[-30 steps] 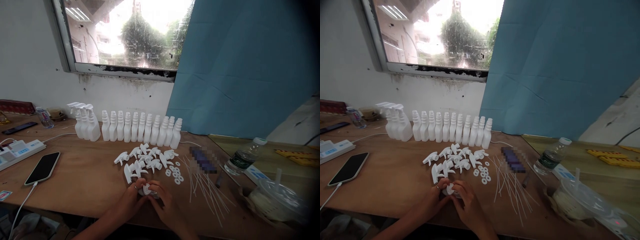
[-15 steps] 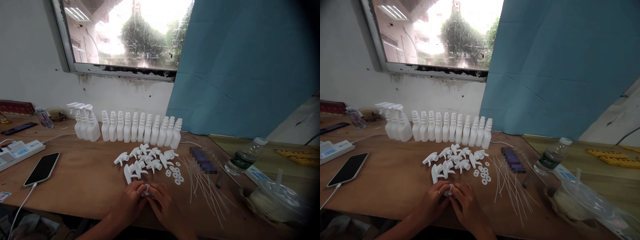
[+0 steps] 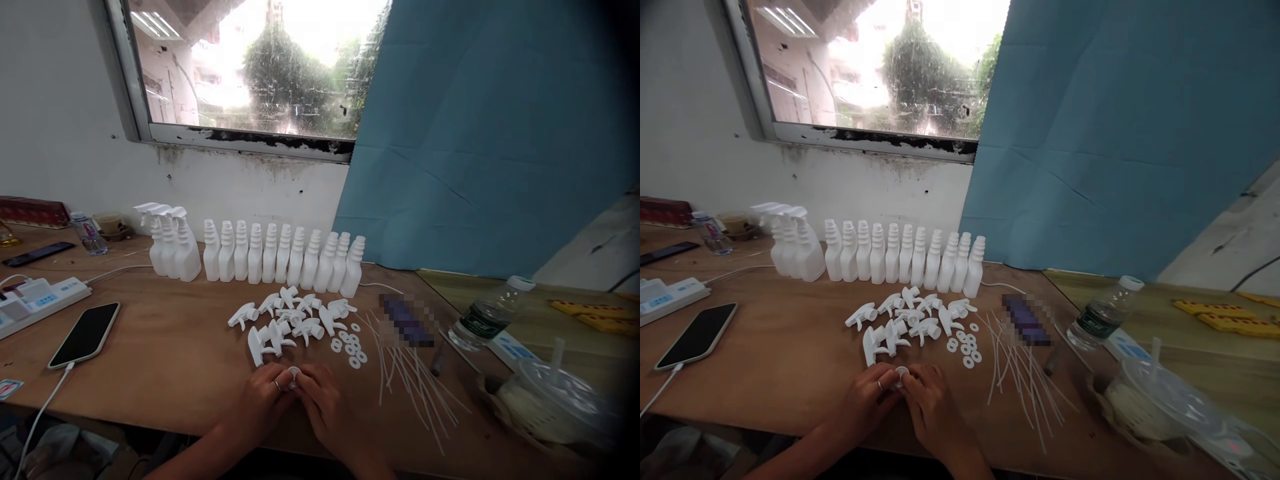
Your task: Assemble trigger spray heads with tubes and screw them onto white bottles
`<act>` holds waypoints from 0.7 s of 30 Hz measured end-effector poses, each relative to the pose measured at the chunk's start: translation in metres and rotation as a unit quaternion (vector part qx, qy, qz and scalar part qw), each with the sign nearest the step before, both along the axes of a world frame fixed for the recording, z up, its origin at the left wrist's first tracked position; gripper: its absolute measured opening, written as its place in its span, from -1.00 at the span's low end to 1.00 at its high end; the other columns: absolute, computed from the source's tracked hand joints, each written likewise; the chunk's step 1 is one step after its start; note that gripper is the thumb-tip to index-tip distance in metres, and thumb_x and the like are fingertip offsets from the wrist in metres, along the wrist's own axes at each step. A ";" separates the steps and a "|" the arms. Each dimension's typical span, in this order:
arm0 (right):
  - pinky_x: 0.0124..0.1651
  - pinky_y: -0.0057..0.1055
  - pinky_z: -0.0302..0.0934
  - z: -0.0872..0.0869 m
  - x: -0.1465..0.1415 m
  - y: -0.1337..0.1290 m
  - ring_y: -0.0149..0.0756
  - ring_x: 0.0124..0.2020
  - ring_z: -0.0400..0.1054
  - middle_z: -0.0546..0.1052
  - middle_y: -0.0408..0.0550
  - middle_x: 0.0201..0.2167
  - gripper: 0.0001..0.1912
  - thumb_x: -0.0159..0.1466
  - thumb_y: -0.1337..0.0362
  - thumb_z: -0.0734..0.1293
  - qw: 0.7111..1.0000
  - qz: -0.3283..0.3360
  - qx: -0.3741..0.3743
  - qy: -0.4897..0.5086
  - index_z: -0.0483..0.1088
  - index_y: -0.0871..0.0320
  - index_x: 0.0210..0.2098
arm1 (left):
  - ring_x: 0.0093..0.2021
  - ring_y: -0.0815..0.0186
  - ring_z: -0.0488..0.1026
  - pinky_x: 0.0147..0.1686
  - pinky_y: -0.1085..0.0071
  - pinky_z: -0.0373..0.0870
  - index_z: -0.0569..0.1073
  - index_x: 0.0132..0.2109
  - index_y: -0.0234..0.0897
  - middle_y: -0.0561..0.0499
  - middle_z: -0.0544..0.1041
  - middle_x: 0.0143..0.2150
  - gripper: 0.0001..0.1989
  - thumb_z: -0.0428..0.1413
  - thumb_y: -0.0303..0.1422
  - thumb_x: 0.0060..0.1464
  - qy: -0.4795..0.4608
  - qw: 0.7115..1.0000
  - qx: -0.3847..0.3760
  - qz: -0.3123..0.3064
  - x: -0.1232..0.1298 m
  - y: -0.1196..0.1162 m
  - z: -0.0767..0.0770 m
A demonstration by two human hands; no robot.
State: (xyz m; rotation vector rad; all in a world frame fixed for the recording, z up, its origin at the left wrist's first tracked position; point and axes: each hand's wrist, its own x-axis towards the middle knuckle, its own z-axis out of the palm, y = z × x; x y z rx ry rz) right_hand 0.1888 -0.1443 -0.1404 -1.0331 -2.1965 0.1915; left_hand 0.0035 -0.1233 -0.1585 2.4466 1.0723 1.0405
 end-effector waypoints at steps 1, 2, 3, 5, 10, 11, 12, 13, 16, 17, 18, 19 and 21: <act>-0.07 -0.18 0.31 0.000 0.000 0.000 -0.17 -0.12 0.35 0.45 0.04 -0.10 -0.69 0.35 0.44 0.15 1.000 0.001 -0.001 0.004 0.33 0.07 0.02 | -0.22 0.25 0.48 -0.21 0.36 0.42 0.43 -0.11 -0.18 -0.04 0.53 -0.21 -0.89 0.06 -0.42 0.22 -0.001 1.000 0.000 0.000 0.000 0.000 -0.001; -0.07 -0.19 0.31 -0.001 0.001 0.001 -0.17 -0.11 0.35 0.45 0.04 -0.09 -0.68 0.34 0.45 0.15 1.000 0.003 -0.002 0.006 0.33 0.07 0.03 | -0.23 0.25 0.48 -0.22 0.36 0.42 0.43 -0.11 -0.18 -0.04 0.53 -0.21 -0.90 0.05 -0.41 0.24 -0.003 1.000 0.001 0.000 0.000 0.000 -0.001; -0.07 -0.20 0.31 -0.001 0.001 0.001 -0.18 -0.11 0.35 0.45 0.04 -0.09 -0.67 0.34 0.45 0.15 1.000 0.005 -0.002 0.005 0.32 0.07 0.04 | -0.23 0.26 0.48 -0.22 0.37 0.42 0.43 -0.11 -0.19 -0.04 0.53 -0.21 -0.90 0.05 -0.39 0.24 -0.005 1.000 0.005 0.000 0.000 -0.001 -0.002; -0.05 -0.18 0.30 -0.001 0.000 0.000 -0.17 -0.10 0.35 0.44 0.04 -0.08 -0.66 0.34 0.46 0.14 1.000 0.005 -0.001 0.003 0.32 0.07 0.04 | -0.24 0.26 0.47 -0.23 0.37 0.42 0.43 -0.11 -0.21 -0.03 0.52 -0.22 -0.90 0.04 -0.38 0.26 -0.008 1.000 0.013 0.000 0.000 -0.001 -0.003; -0.02 -0.11 0.26 -0.002 -0.004 -0.002 -0.13 -0.08 0.33 0.43 0.06 -0.06 -0.68 0.35 0.43 0.15 1.000 -0.025 -0.005 -0.009 0.26 0.10 0.06 | -0.21 0.27 0.48 -0.20 0.37 0.43 0.44 -0.05 -0.21 -0.02 0.53 -0.19 -0.85 0.04 -0.41 0.26 -0.003 1.000 0.026 -0.005 0.000 0.001 -0.005; -0.02 -0.08 0.25 -0.002 -0.006 -0.003 -0.12 -0.07 0.32 0.42 0.07 -0.05 -0.67 0.34 0.43 0.15 0.999 -0.033 -0.003 -0.015 0.25 0.10 0.08 | -0.21 0.26 0.48 -0.20 0.37 0.44 0.44 -0.04 -0.21 -0.02 0.53 -0.19 -0.84 0.03 -0.42 0.26 -0.002 0.999 0.031 -0.005 0.000 0.002 -0.006; -0.01 -0.06 0.24 -0.002 -0.006 -0.003 -0.10 -0.06 0.32 0.42 0.08 -0.04 -0.66 0.34 0.43 0.15 0.999 -0.039 -0.002 -0.021 0.24 0.11 0.09 | -0.21 0.26 0.48 -0.20 0.36 0.44 0.45 -0.04 -0.21 -0.03 0.53 -0.19 -0.83 0.02 -0.42 0.26 -0.001 0.999 0.039 -0.004 0.000 0.003 -0.007; 0.00 -0.05 0.23 -0.003 -0.007 -0.004 -0.09 -0.05 0.31 0.41 0.09 -0.02 -0.65 0.34 0.44 0.15 0.999 -0.044 0.000 -0.025 0.23 0.11 0.09 | -0.21 0.25 0.48 -0.20 0.36 0.44 0.45 -0.05 -0.21 -0.04 0.53 -0.19 -0.83 0.01 -0.42 0.27 0.001 0.999 0.048 -0.002 0.000 0.004 -0.009; 0.04 -0.05 0.23 -0.003 -0.008 -0.004 -0.09 -0.02 0.30 0.41 0.07 -0.01 -0.64 0.34 0.45 0.14 0.999 -0.045 -0.009 -0.016 0.22 0.10 0.11 | -0.21 0.24 0.47 -0.20 0.33 0.44 0.45 -0.04 -0.23 -0.06 0.53 -0.19 -0.81 -0.01 -0.40 0.28 0.007 0.998 0.065 0.001 0.001 0.005 -0.013; 0.04 -0.07 0.24 -0.002 -0.008 -0.003 -0.11 -0.02 0.31 0.42 0.06 -0.02 -0.65 0.35 0.44 0.13 0.999 -0.040 -0.021 -0.008 0.22 0.08 0.10 | -0.21 0.23 0.47 -0.20 0.32 0.44 0.45 -0.04 -0.23 -0.06 0.53 -0.18 -0.81 -0.01 -0.39 0.29 0.009 0.998 0.067 -0.002 0.002 0.005 -0.014; 0.03 -0.09 0.25 -0.002 -0.008 -0.003 -0.13 -0.02 0.31 0.43 0.04 -0.03 -0.66 0.36 0.43 0.13 0.999 -0.033 -0.033 0.001 0.22 0.07 0.10 | -0.21 0.23 0.47 -0.20 0.32 0.45 0.45 -0.03 -0.23 -0.06 0.53 -0.18 -0.81 -0.01 -0.40 0.29 0.010 0.998 0.066 -0.004 0.002 0.005 -0.013; 0.03 -0.12 0.26 -0.001 -0.008 -0.002 -0.14 -0.03 0.31 0.43 0.03 -0.05 -0.67 0.37 0.42 0.13 0.999 -0.028 -0.046 0.009 0.23 0.06 0.09 | -0.20 0.23 0.47 -0.19 0.31 0.45 0.44 -0.03 -0.23 -0.06 0.52 -0.18 -0.81 -0.01 -0.41 0.28 0.009 0.998 0.061 -0.006 0.002 0.004 -0.012; 0.02 -0.15 0.27 -0.001 -0.007 -0.002 -0.16 -0.03 0.31 0.43 0.01 -0.06 -0.69 0.38 0.40 0.13 0.998 -0.022 -0.062 0.020 0.23 0.05 0.09 | -0.19 0.23 0.47 -0.17 0.31 0.45 0.43 -0.03 -0.23 -0.05 0.52 -0.17 -0.82 0.01 -0.45 0.26 -0.002 0.999 0.043 -0.007 0.003 0.003 -0.008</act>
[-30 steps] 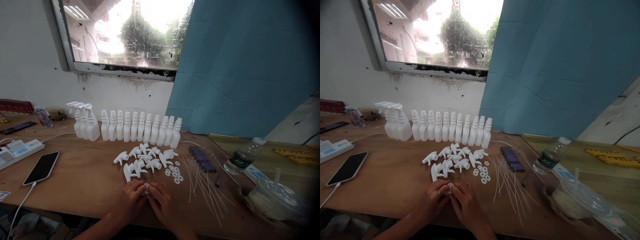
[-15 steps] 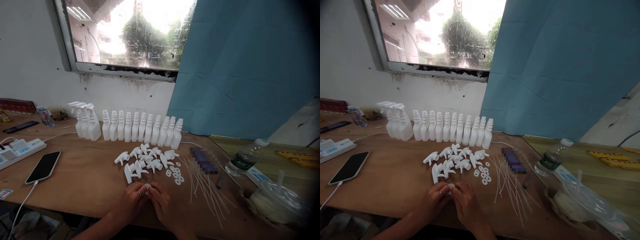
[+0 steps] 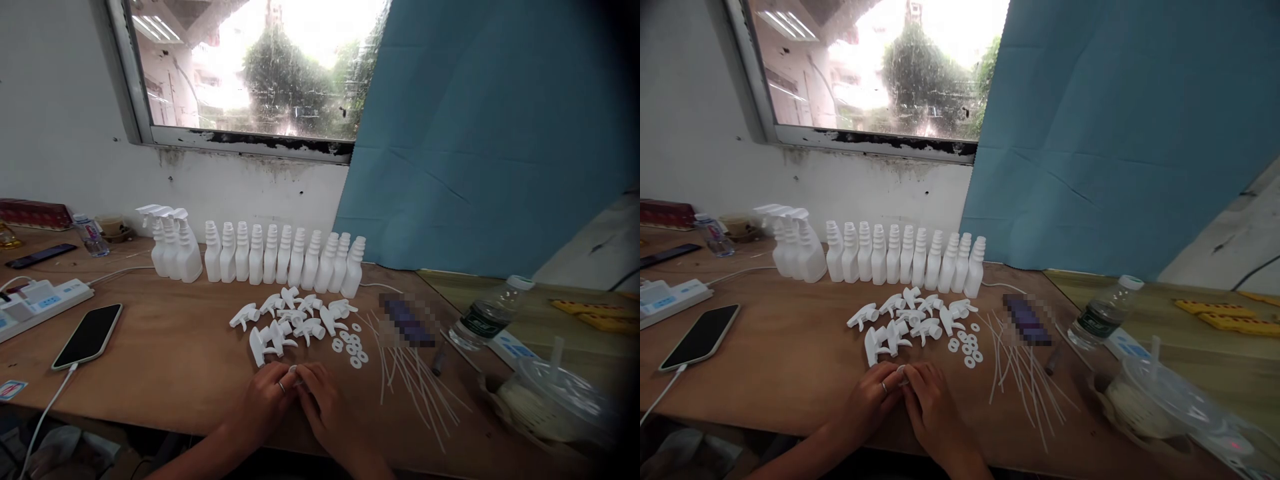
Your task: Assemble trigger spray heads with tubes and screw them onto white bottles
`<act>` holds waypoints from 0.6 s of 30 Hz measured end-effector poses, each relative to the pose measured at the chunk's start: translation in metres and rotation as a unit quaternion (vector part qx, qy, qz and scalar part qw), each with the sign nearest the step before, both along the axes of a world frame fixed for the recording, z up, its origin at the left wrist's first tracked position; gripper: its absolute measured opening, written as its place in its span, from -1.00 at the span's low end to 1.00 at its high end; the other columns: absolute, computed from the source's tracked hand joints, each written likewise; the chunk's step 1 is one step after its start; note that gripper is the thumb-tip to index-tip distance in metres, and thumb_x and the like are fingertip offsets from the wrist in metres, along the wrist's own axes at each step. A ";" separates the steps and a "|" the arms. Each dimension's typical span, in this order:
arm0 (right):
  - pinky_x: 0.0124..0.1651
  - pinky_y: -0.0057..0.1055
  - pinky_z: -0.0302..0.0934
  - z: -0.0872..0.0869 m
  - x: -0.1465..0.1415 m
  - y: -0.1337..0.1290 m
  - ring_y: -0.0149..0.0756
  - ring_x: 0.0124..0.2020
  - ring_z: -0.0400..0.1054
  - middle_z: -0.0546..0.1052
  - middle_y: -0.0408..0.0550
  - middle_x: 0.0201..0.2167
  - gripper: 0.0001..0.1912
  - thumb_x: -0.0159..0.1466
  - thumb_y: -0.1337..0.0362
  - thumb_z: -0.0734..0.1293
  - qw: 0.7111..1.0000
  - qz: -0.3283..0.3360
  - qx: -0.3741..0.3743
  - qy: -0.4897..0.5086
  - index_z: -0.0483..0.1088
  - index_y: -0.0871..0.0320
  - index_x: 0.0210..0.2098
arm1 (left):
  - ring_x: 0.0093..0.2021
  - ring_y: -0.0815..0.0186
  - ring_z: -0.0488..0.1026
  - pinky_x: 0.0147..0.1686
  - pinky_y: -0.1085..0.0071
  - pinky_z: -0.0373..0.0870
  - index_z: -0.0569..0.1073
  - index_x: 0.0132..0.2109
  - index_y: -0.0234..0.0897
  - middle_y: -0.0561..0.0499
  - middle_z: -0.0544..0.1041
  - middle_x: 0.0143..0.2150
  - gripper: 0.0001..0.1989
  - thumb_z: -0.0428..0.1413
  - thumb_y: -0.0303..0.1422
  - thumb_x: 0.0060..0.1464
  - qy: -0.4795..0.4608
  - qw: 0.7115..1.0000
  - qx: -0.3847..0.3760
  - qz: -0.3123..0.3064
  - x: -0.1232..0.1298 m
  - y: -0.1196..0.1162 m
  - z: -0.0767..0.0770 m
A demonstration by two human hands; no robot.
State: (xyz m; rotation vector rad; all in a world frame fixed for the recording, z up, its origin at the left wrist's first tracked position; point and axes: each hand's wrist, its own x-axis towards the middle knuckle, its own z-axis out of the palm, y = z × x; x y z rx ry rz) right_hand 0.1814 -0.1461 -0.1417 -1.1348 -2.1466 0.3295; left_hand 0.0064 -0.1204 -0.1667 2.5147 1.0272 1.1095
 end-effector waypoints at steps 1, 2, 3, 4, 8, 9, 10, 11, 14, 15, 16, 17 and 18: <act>0.04 -0.14 0.27 -0.001 0.001 0.000 -0.16 -0.01 0.31 0.43 0.02 -0.05 -0.68 0.38 0.39 0.13 1.000 -0.002 0.000 0.003 0.22 0.05 0.10 | -0.18 0.23 0.47 -0.16 0.31 0.45 0.42 -0.03 -0.24 -0.05 0.52 -0.17 -0.81 0.03 -0.47 0.24 -0.011 1.000 -0.012 0.004 0.000 -0.001 0.002; 0.06 -0.14 0.27 -0.002 0.001 0.000 -0.15 0.02 0.30 0.41 0.03 -0.01 -0.67 0.38 0.39 0.14 1.000 -0.006 0.005 0.004 0.22 0.05 0.12 | -0.17 0.23 0.47 -0.15 0.32 0.44 0.41 -0.02 -0.24 -0.04 0.52 -0.17 -0.80 0.05 -0.48 0.21 -0.022 0.999 -0.025 0.009 0.000 -0.001 0.004; 0.09 -0.13 0.25 -0.003 0.002 -0.001 -0.14 0.06 0.28 0.38 0.05 0.03 -0.65 0.38 0.38 0.15 1.000 -0.012 0.015 0.004 0.21 0.05 0.14 | -0.16 0.23 0.46 -0.14 0.32 0.44 0.39 0.00 -0.23 -0.04 0.52 -0.16 -0.77 0.08 -0.50 0.19 -0.030 0.999 -0.035 0.013 0.001 -0.001 0.005; 0.12 -0.12 0.24 -0.004 0.003 -0.002 -0.12 0.10 0.25 0.35 0.06 0.09 -0.63 0.37 0.38 0.16 0.999 -0.019 0.026 0.002 0.21 0.04 0.15 | -0.16 0.23 0.46 -0.14 0.32 0.44 0.37 0.01 -0.23 -0.03 0.51 -0.15 -0.73 0.10 -0.51 0.16 -0.032 0.999 -0.041 0.013 0.001 -0.002 0.006; 0.16 -0.09 0.20 -0.006 0.010 -0.005 -0.10 0.18 0.19 0.25 0.03 0.20 -0.63 0.37 0.37 0.17 0.997 -0.034 0.066 -0.018 0.27 -0.02 0.14 | -0.18 0.21 0.44 -0.17 0.30 0.44 0.35 0.04 -0.18 -0.02 0.48 -0.17 -0.68 0.14 -0.49 0.14 0.006 1.000 -0.023 0.006 0.002 -0.002 0.005; 0.16 -0.11 0.21 -0.005 0.013 -0.005 -0.12 0.17 0.20 0.26 0.02 0.19 -0.63 0.37 0.37 0.17 0.996 -0.039 0.076 -0.015 0.27 -0.02 0.14 | -0.20 0.20 0.43 -0.19 0.29 0.44 0.36 0.04 -0.18 -0.02 0.48 -0.18 -0.69 0.14 -0.47 0.15 0.019 1.000 -0.017 0.008 0.002 -0.002 0.004; 0.15 -0.13 0.21 -0.003 0.016 -0.005 -0.13 0.16 0.22 0.29 0.01 0.17 -0.63 0.37 0.37 0.17 0.995 -0.051 0.089 -0.004 0.26 -0.02 0.14 | -0.21 0.20 0.43 -0.20 0.29 0.43 0.36 0.03 -0.19 -0.03 0.47 -0.20 -0.70 0.14 -0.45 0.16 0.029 0.999 -0.012 0.010 0.003 -0.002 0.003; 0.15 -0.15 0.22 -0.001 0.021 -0.004 -0.15 0.16 0.23 0.31 0.02 0.15 -0.63 0.37 0.36 0.17 0.992 -0.069 0.103 0.013 0.25 -0.01 0.15 | -0.21 0.20 0.42 -0.21 0.29 0.43 0.35 0.03 -0.19 -0.03 0.46 -0.20 -0.71 0.14 -0.43 0.17 0.039 0.999 -0.009 0.012 0.003 -0.002 0.003; 0.10 -0.21 0.24 0.006 0.044 0.003 -0.16 0.10 0.30 0.41 0.03 0.05 -0.69 0.38 0.32 0.16 0.975 -0.154 0.147 0.060 0.28 0.05 0.10 | -0.24 0.20 0.42 -0.23 0.30 0.42 0.37 0.00 -0.18 -0.04 0.44 -0.21 -0.75 0.13 -0.43 0.17 0.069 0.997 -0.005 0.021 0.004 -0.002 0.004; 0.07 -0.21 0.25 0.009 0.054 0.005 -0.16 0.05 0.34 0.44 0.03 0.00 -0.73 0.38 0.30 0.16 0.968 -0.185 0.161 0.058 0.32 0.07 0.04 | -0.24 0.20 0.41 -0.23 0.30 0.41 0.38 -0.01 -0.18 -0.03 0.44 -0.21 -0.76 0.13 -0.43 0.17 0.079 0.997 -0.004 0.022 0.004 -0.002 0.005; 0.03 -0.21 0.26 0.010 0.067 0.008 -0.15 -0.01 0.38 0.48 0.04 -0.07 -0.76 0.38 0.29 0.16 0.960 -0.216 0.171 0.045 0.35 0.09 -0.01 | -0.24 0.20 0.41 -0.23 0.30 0.41 0.39 -0.02 -0.17 -0.03 0.43 -0.21 -0.77 0.12 -0.44 0.17 0.086 0.996 -0.004 0.024 0.004 -0.003 0.006; -0.01 -0.20 0.27 0.011 0.079 0.011 -0.13 -0.08 0.41 0.51 0.04 -0.14 -0.79 0.37 0.27 0.16 0.950 -0.252 0.182 0.023 0.37 0.11 -0.08 | -0.24 0.20 0.41 -0.23 0.30 0.40 0.39 -0.04 -0.17 -0.03 0.43 -0.21 -0.79 0.12 -0.45 0.17 0.089 0.996 -0.005 0.023 0.003 -0.003 0.008; -0.05 -0.17 0.27 0.010 0.092 0.013 -0.10 -0.15 0.43 0.53 0.05 -0.22 -0.79 0.35 0.24 0.17 0.940 -0.286 0.184 -0.015 0.40 0.14 -0.15 | -0.24 0.21 0.41 -0.23 0.31 0.40 0.39 -0.05 -0.18 -0.03 0.42 -0.22 -0.80 0.11 -0.45 0.17 0.088 0.996 -0.007 0.020 0.003 -0.003 0.009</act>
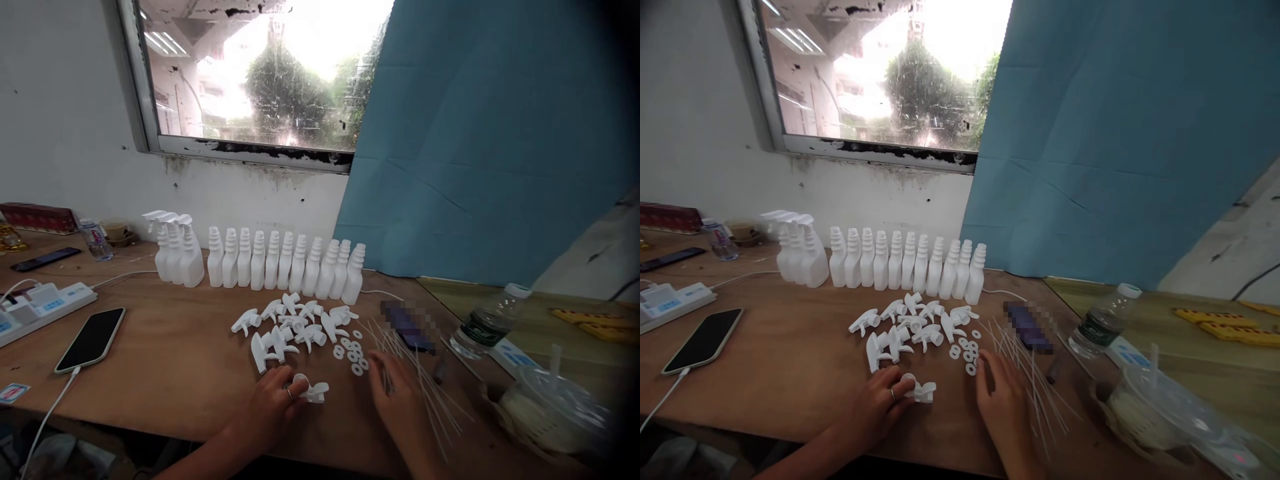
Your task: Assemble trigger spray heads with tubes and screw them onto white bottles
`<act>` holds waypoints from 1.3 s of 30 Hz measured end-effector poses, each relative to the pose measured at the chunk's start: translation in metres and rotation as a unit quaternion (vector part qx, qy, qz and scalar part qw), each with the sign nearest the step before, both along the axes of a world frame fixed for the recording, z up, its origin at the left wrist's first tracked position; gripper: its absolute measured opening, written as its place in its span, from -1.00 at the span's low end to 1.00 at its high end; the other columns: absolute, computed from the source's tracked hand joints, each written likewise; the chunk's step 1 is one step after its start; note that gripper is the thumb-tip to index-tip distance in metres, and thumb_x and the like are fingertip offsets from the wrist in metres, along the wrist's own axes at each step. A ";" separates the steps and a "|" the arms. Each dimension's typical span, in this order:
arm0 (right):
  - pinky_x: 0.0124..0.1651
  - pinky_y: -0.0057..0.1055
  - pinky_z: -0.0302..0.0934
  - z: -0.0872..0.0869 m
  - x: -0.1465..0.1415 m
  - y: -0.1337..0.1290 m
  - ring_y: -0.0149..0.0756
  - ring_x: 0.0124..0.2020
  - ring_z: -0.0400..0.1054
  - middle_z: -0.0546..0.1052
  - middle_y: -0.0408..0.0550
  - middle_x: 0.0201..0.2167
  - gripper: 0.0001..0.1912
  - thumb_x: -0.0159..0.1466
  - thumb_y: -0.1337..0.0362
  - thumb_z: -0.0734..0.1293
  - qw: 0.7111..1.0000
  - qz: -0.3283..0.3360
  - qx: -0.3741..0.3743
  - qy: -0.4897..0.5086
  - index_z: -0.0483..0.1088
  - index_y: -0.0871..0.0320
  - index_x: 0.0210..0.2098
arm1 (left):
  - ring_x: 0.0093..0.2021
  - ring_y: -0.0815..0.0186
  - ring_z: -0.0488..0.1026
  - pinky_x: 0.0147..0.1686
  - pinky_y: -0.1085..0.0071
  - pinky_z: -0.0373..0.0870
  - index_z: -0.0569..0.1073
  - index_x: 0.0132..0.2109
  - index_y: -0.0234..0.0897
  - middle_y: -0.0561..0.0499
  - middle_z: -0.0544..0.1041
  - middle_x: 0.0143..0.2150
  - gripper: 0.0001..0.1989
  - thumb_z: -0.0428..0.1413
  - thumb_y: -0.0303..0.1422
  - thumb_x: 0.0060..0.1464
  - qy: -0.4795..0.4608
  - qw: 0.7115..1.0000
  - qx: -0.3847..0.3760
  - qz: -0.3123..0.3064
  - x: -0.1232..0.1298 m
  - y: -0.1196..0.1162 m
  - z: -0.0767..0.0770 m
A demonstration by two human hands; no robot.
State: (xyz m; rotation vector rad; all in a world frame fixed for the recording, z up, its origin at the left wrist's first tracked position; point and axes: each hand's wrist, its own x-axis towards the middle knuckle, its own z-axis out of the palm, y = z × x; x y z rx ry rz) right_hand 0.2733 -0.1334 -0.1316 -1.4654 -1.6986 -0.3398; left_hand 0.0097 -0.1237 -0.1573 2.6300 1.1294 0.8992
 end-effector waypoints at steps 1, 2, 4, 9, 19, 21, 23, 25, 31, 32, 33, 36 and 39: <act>-0.08 -0.15 0.27 -0.001 0.012 0.002 -0.07 -0.21 0.44 0.54 0.06 -0.27 -0.79 0.33 0.22 0.18 0.998 -0.047 -0.022 -0.031 0.41 0.15 -0.21 | -0.24 0.22 0.41 -0.23 0.33 0.39 0.39 -0.06 -0.18 -0.03 0.42 -0.22 -0.81 0.11 -0.46 0.17 -0.003 1.000 -0.004 -0.004 0.000 0.000 0.002; -0.15 -0.15 0.27 -0.004 0.022 0.003 -0.04 -0.26 0.44 0.55 0.07 -0.31 -0.80 0.30 0.22 0.20 0.992 -0.093 -0.057 -0.059 0.42 0.16 -0.26 | -0.24 0.23 0.41 -0.23 0.34 0.39 0.40 -0.07 -0.18 -0.02 0.42 -0.22 -0.81 0.10 -0.46 0.17 -0.006 1.000 -0.007 -0.006 0.000 -0.001 0.003; -0.25 -0.19 0.26 -0.009 0.036 0.003 -0.01 -0.30 0.45 0.56 0.09 -0.34 -0.82 0.25 0.22 0.25 0.969 -0.163 -0.160 -0.097 0.44 0.17 -0.32 | -0.24 0.23 0.41 -0.23 0.34 0.38 0.40 -0.08 -0.19 -0.02 0.42 -0.21 -0.82 0.10 -0.47 0.17 -0.009 1.000 -0.010 -0.008 -0.001 -0.001 0.004; -0.31 -0.35 0.20 -0.011 0.040 0.002 -0.09 -0.28 0.50 0.59 0.09 -0.35 -0.83 0.26 0.34 0.22 0.926 -0.193 -0.311 -0.096 0.43 0.18 -0.38 | -0.23 0.22 0.41 -0.22 0.33 0.38 0.39 -0.06 -0.18 -0.02 0.44 -0.21 -0.81 0.10 -0.46 0.16 -0.030 1.000 -0.008 0.002 0.000 -0.001 -0.002; -0.51 -0.35 0.16 0.005 0.052 0.005 -0.11 -0.57 0.43 0.50 0.02 -0.65 -0.79 0.13 0.23 0.19 0.943 -0.209 -0.251 0.060 0.30 0.06 -0.61 | -0.18 0.19 0.46 -0.18 0.31 0.42 0.36 -0.03 -0.18 -0.01 0.50 -0.15 -0.67 0.22 -0.48 0.05 -0.076 0.996 -0.040 0.023 0.002 0.001 -0.009; -0.52 -0.35 0.16 0.013 0.052 0.003 -0.13 -0.60 0.41 0.49 -0.02 -0.66 -0.81 0.09 0.17 0.19 0.945 -0.204 -0.231 0.109 0.28 0.03 -0.61 | -0.20 0.20 0.46 -0.20 0.32 0.42 0.37 -0.06 -0.18 0.00 0.49 -0.17 -0.67 0.23 -0.50 0.03 -0.072 0.996 -0.042 0.020 0.002 0.002 -0.009; -0.53 -0.35 0.15 0.022 0.048 0.002 -0.13 -0.60 0.40 0.49 -0.05 -0.66 -0.81 0.06 0.10 0.19 0.942 -0.203 -0.216 0.157 0.27 0.02 -0.59 | -0.20 0.20 0.45 -0.20 0.32 0.42 0.37 -0.07 -0.18 0.00 0.48 -0.18 -0.69 0.22 -0.50 0.04 -0.072 0.996 -0.048 0.013 0.002 0.003 -0.008; -0.52 -0.35 0.15 0.030 0.042 0.001 -0.14 -0.59 0.38 0.49 -0.06 -0.65 -0.79 0.02 0.05 0.20 0.938 -0.202 -0.211 0.187 0.26 0.02 -0.58 | -0.20 0.20 0.45 -0.19 0.32 0.41 0.38 -0.09 -0.19 -0.01 0.48 -0.18 -0.72 0.21 -0.50 0.05 -0.075 0.996 -0.055 0.008 0.002 0.003 -0.007; -0.44 -0.39 0.23 0.037 0.018 0.003 -0.23 -0.53 0.37 0.44 -0.12 -0.61 -0.80 0.00 0.08 0.27 0.944 -0.049 -0.159 0.286 0.26 0.07 -0.55 | -0.19 0.21 0.43 -0.18 0.32 0.39 0.39 -0.09 -0.20 -0.02 0.47 -0.18 -0.76 0.17 -0.48 0.09 -0.102 0.992 -0.079 0.001 0.001 0.001 -0.007; -0.43 -0.39 0.26 0.039 0.010 0.002 -0.23 -0.51 0.38 0.45 -0.11 -0.58 -0.79 0.03 0.08 0.29 0.939 0.000 -0.148 0.310 0.29 0.09 -0.53 | -0.18 0.22 0.43 -0.16 0.32 0.39 0.38 -0.09 -0.20 -0.02 0.47 -0.17 -0.76 0.17 -0.48 0.08 -0.115 0.989 -0.096 -0.001 0.001 0.001 -0.007; -0.41 -0.40 0.28 0.042 0.002 0.002 -0.22 -0.47 0.40 0.47 -0.08 -0.54 -0.77 0.06 0.07 0.31 0.932 0.048 -0.145 0.329 0.33 0.10 -0.49 | -0.18 0.23 0.43 -0.15 0.34 0.39 0.38 -0.06 -0.19 0.00 0.47 -0.17 -0.73 0.18 -0.49 0.07 -0.131 0.984 -0.124 0.001 0.000 0.002 -0.006; -0.37 -0.41 0.32 0.052 -0.031 -0.001 -0.23 -0.37 0.43 0.53 0.00 -0.36 -0.76 0.18 0.08 0.34 0.903 0.176 -0.177 0.350 0.39 0.14 -0.42 | -0.22 0.29 0.44 -0.18 0.40 0.40 0.31 0.07 -0.20 0.02 0.48 -0.17 -0.52 0.23 -0.49 0.01 -0.187 0.956 -0.227 0.015 -0.002 0.004 -0.001; -0.51 -0.46 0.25 0.057 -0.063 -0.003 -0.33 -0.51 0.39 0.52 -0.04 -0.39 -0.74 0.28 0.07 0.29 0.857 0.291 -0.228 0.361 0.37 0.14 -0.36 | -0.24 0.30 0.42 -0.22 0.44 0.38 0.41 -0.02 -0.25 0.00 0.45 -0.19 -0.63 0.26 -0.41 0.00 -0.200 0.947 -0.253 0.001 -0.005 0.007 0.005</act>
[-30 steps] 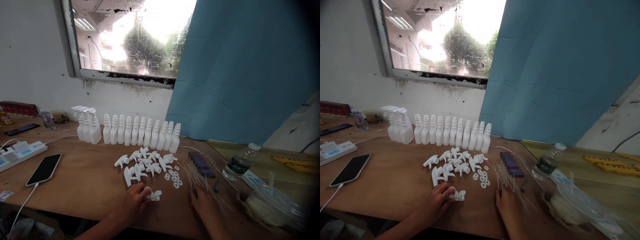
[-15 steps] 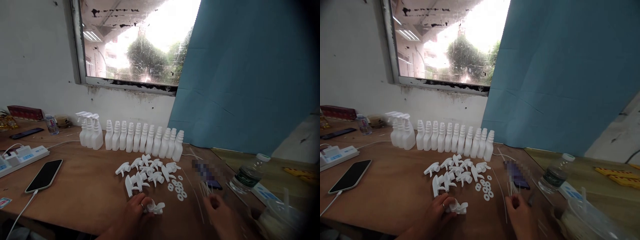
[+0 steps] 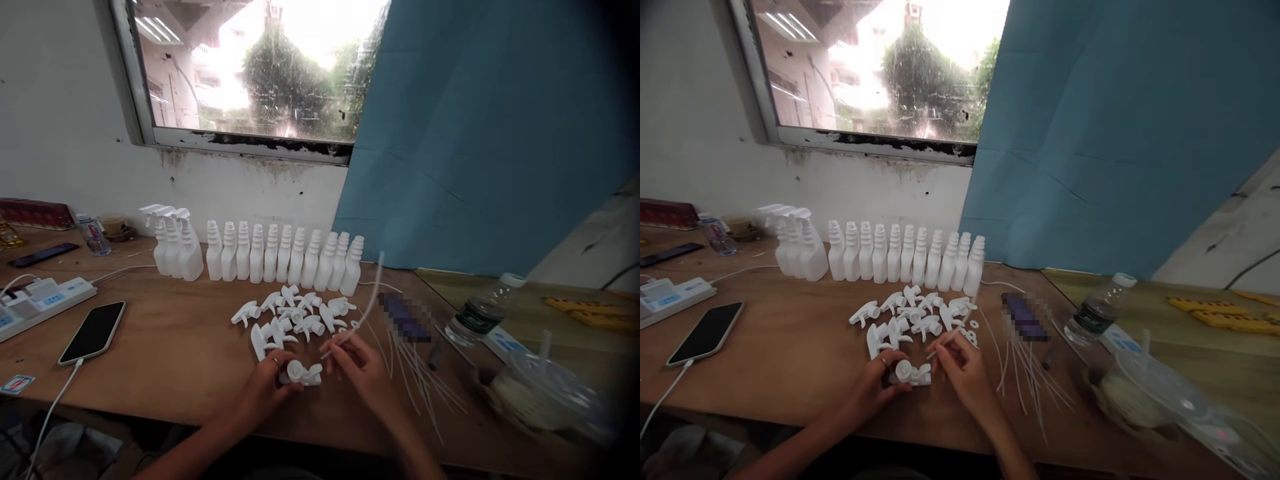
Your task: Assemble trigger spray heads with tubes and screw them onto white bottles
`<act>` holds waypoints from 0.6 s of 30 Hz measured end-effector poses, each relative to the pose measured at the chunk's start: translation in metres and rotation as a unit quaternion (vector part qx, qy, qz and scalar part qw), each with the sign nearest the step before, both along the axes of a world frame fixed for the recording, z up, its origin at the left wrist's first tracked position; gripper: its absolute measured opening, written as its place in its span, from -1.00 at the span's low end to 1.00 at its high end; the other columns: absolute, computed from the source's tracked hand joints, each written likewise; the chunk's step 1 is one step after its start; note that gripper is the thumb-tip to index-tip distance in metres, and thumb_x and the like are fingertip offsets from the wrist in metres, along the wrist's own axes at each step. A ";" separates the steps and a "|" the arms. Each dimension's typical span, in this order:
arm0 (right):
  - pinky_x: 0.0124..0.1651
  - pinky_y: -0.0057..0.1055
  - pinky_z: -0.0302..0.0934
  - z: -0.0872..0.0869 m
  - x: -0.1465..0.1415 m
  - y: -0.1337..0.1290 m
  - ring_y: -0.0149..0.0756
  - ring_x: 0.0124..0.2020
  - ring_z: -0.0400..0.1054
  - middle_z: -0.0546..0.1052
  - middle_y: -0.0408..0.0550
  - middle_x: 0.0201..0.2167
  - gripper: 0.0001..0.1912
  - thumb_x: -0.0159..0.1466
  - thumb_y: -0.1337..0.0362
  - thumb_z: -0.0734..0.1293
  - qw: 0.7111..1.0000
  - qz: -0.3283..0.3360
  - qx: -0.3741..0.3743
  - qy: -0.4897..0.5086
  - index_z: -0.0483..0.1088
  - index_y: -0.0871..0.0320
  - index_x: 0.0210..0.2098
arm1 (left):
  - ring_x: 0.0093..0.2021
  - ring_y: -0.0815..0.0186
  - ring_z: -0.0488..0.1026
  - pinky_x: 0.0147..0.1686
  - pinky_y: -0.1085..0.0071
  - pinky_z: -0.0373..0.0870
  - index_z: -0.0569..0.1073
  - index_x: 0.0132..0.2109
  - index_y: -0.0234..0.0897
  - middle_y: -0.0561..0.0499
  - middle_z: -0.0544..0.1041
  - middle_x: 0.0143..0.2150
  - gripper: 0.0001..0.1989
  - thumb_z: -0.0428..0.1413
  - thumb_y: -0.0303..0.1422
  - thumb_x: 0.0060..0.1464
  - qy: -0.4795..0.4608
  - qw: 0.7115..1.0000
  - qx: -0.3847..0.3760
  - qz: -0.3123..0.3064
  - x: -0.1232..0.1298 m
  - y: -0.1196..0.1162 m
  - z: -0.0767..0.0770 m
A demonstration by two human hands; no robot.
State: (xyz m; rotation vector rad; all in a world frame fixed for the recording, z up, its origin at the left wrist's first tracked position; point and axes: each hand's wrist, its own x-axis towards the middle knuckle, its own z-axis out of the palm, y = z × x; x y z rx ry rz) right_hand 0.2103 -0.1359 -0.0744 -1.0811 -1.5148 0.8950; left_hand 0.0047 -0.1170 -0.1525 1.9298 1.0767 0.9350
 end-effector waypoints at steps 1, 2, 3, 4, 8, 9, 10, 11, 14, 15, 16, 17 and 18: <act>-0.49 -0.46 0.25 0.000 -0.008 0.000 -0.35 -0.51 0.38 0.50 -0.06 -0.41 -0.75 0.31 0.08 0.27 1.000 0.025 0.005 0.000 0.36 0.14 -0.34 | -0.24 0.30 0.41 -0.22 0.45 0.37 0.45 -0.08 -0.26 0.00 0.43 -0.19 -0.72 0.26 -0.38 0.02 0.003 1.000 0.011 -0.008 -0.001 0.000 0.002; -0.45 -0.45 0.27 -0.001 -0.014 0.001 -0.35 -0.49 0.40 0.49 -0.08 -0.41 -0.76 0.33 0.09 0.25 0.999 0.043 0.013 -0.008 0.36 0.14 -0.32 | -0.24 0.30 0.40 -0.22 0.44 0.36 0.48 -0.12 -0.26 0.00 0.42 -0.20 -0.77 0.24 -0.37 0.05 0.007 1.000 0.023 -0.016 -0.001 0.001 0.003; -0.39 -0.44 0.29 -0.002 -0.019 0.002 -0.35 -0.45 0.41 0.48 -0.09 -0.42 -0.76 0.35 0.11 0.24 0.998 0.054 0.022 -0.020 0.36 0.14 -0.31 | -0.24 0.30 0.39 -0.21 0.44 0.36 0.50 -0.13 -0.25 0.00 0.41 -0.21 -0.79 0.23 -0.36 0.06 0.012 0.999 0.031 -0.022 -0.001 0.001 0.005; -0.34 -0.43 0.29 -0.003 -0.022 0.003 -0.35 -0.42 0.41 0.47 -0.10 -0.42 -0.77 0.36 0.12 0.23 0.997 0.062 0.032 -0.034 0.36 0.14 -0.31 | -0.24 0.30 0.39 -0.20 0.42 0.36 0.50 -0.10 -0.24 0.00 0.40 -0.20 -0.78 0.23 -0.35 0.07 0.016 0.999 0.036 -0.025 -0.001 0.000 0.006; -0.34 -0.45 0.22 -0.008 -0.027 0.006 -0.37 -0.43 0.34 0.42 -0.16 -0.47 -0.76 0.39 0.16 0.20 0.991 0.080 0.045 -0.095 0.35 0.13 -0.34 | -0.20 0.28 0.40 -0.15 0.39 0.36 0.51 -0.03 -0.22 -0.01 0.38 -0.19 -0.73 0.22 -0.35 0.08 0.020 0.998 0.043 -0.033 -0.001 0.000 0.005; -0.35 -0.45 0.20 -0.009 -0.027 0.007 -0.38 -0.43 0.32 0.41 -0.17 -0.48 -0.76 0.38 0.17 0.21 0.989 0.080 0.051 -0.115 0.35 0.13 -0.36 | -0.20 0.28 0.40 -0.14 0.39 0.36 0.51 -0.02 -0.21 -0.01 0.38 -0.19 -0.72 0.22 -0.34 0.09 0.020 0.998 0.046 -0.034 -0.001 0.000 0.005; -0.35 -0.46 0.17 -0.010 -0.027 0.008 -0.38 -0.43 0.30 0.40 -0.17 -0.48 -0.77 0.38 0.18 0.22 0.986 0.080 0.057 -0.136 0.35 0.13 -0.37 | -0.19 0.28 0.39 -0.14 0.39 0.36 0.50 -0.01 -0.20 0.00 0.38 -0.19 -0.71 0.22 -0.33 0.09 0.022 0.998 0.048 -0.035 -0.001 0.000 0.004; -0.35 -0.46 0.16 -0.011 -0.028 0.009 -0.37 -0.42 0.29 0.39 -0.17 -0.48 -0.77 0.37 0.20 0.22 0.983 0.078 0.064 -0.154 0.36 0.14 -0.39 | -0.19 0.28 0.39 -0.14 0.39 0.36 0.50 0.00 -0.19 0.00 0.37 -0.19 -0.70 0.22 -0.33 0.09 0.025 0.998 0.049 -0.034 -0.001 0.000 0.004; -0.34 -0.46 0.15 -0.013 -0.028 0.010 -0.36 -0.40 0.30 0.41 -0.16 -0.46 -0.78 0.37 0.23 0.23 0.977 0.074 0.078 -0.182 0.36 0.14 -0.40 | -0.21 0.30 0.38 -0.17 0.41 0.36 0.49 0.03 -0.16 0.02 0.36 -0.20 -0.67 0.22 -0.33 0.10 0.033 0.998 0.050 -0.031 -0.001 0.000 0.003; -0.34 -0.45 0.15 -0.014 -0.027 0.010 -0.36 -0.40 0.30 0.42 -0.15 -0.45 -0.78 0.37 0.25 0.23 0.977 0.073 0.079 -0.186 0.36 0.14 -0.40 | -0.21 0.30 0.38 -0.17 0.42 0.36 0.49 0.04 -0.15 0.02 0.35 -0.20 -0.67 0.21 -0.33 0.10 0.034 0.998 0.052 -0.031 -0.001 0.000 0.003; -0.34 -0.46 0.15 -0.015 -0.027 0.010 -0.36 -0.39 0.31 0.43 -0.15 -0.45 -0.78 0.37 0.26 0.22 0.976 0.073 0.080 -0.188 0.36 0.14 -0.40 | -0.22 0.31 0.38 -0.17 0.42 0.36 0.49 0.04 -0.15 0.02 0.35 -0.21 -0.68 0.21 -0.33 0.11 0.034 0.998 0.054 -0.031 -0.001 0.000 0.003; -0.35 -0.46 0.15 -0.016 -0.027 0.010 -0.36 -0.39 0.31 0.43 -0.15 -0.44 -0.79 0.37 0.27 0.22 0.976 0.073 0.081 -0.189 0.36 0.14 -0.39 | -0.22 0.30 0.38 -0.17 0.42 0.36 0.49 0.03 -0.15 0.02 0.34 -0.21 -0.69 0.20 -0.32 0.12 0.034 0.997 0.055 -0.031 -0.001 0.000 0.003; -0.35 -0.46 0.15 -0.016 -0.027 0.011 -0.36 -0.39 0.31 0.43 -0.15 -0.44 -0.80 0.36 0.28 0.22 0.976 0.073 0.081 -0.189 0.37 0.14 -0.38 | -0.22 0.30 0.37 -0.17 0.41 0.36 0.49 0.02 -0.15 0.02 0.34 -0.21 -0.70 0.20 -0.31 0.12 0.035 0.997 0.057 -0.030 -0.001 0.000 0.002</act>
